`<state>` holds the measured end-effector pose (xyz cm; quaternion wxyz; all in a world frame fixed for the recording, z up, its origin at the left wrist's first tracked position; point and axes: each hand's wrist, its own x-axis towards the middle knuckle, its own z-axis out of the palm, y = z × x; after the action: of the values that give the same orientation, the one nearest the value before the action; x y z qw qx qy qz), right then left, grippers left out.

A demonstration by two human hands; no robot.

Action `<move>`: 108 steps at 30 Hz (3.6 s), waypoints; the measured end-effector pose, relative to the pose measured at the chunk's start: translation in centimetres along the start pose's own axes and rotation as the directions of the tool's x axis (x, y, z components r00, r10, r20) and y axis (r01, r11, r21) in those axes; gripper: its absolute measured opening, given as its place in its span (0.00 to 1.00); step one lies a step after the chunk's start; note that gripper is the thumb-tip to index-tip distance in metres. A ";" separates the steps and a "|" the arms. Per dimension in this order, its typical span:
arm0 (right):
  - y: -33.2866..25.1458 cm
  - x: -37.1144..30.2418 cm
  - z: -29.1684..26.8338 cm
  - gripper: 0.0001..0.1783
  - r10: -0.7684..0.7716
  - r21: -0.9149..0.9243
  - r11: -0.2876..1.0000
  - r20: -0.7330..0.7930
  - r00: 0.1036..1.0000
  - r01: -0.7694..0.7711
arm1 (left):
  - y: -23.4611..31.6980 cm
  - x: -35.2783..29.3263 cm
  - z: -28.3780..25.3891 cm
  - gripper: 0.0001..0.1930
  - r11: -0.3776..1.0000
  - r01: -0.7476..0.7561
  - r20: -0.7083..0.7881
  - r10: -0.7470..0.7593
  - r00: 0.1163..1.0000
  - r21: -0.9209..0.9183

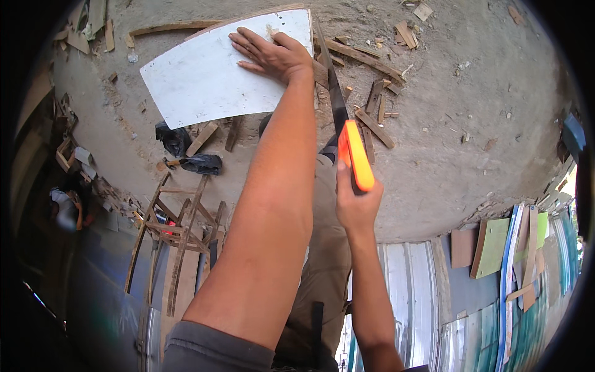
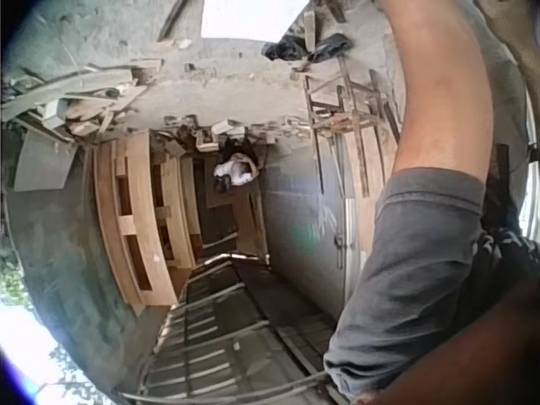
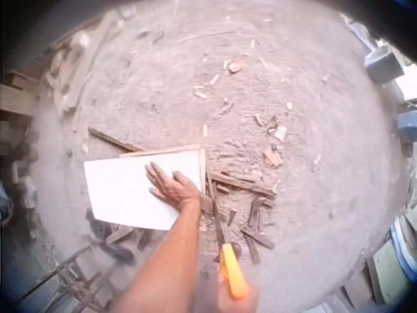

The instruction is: The person assembles a wooden frame by fitting small wooden pieces into joints. They then use a hand saw to cut a white board and a small wooden piece, and finally fit the cut piece into the frame.

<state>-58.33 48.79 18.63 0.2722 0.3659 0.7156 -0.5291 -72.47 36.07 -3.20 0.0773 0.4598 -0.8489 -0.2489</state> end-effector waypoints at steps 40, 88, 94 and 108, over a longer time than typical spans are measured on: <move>11.2 6.9 1.4 0.24 -0.626 -0.707 0.516 0.074 0.777 0.483 | -2.5 1.1 -12.3 0.21 0.099 0.657 0.639 -0.165 0.752 -0.748; 7.0 -35.0 28.8 0.35 -0.144 0.020 0.561 0.987 0.073 0.827 | -39.9 -15.3 -57.4 0.22 -0.746 0.295 0.692 -0.292 0.660 -0.597; 12.8 -34.2 32.3 0.24 0.006 0.026 0.420 1.000 -0.031 0.907 | -42.7 -14.8 -53.9 0.27 -0.780 0.260 0.721 -0.322 0.613 -0.569; 21.8 -22.7 56.5 0.18 0.327 0.369 0.147 0.857 -0.397 0.918 | -59.9 -16.3 -55.6 0.11 0.449 0.548 0.025 -0.757 0.653 -0.706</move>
<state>-27.26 -6.82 7.62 0.4939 -0.7112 0.4475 -0.2234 1.20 2.68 16.85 0.2558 0.7254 -0.4337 -0.4693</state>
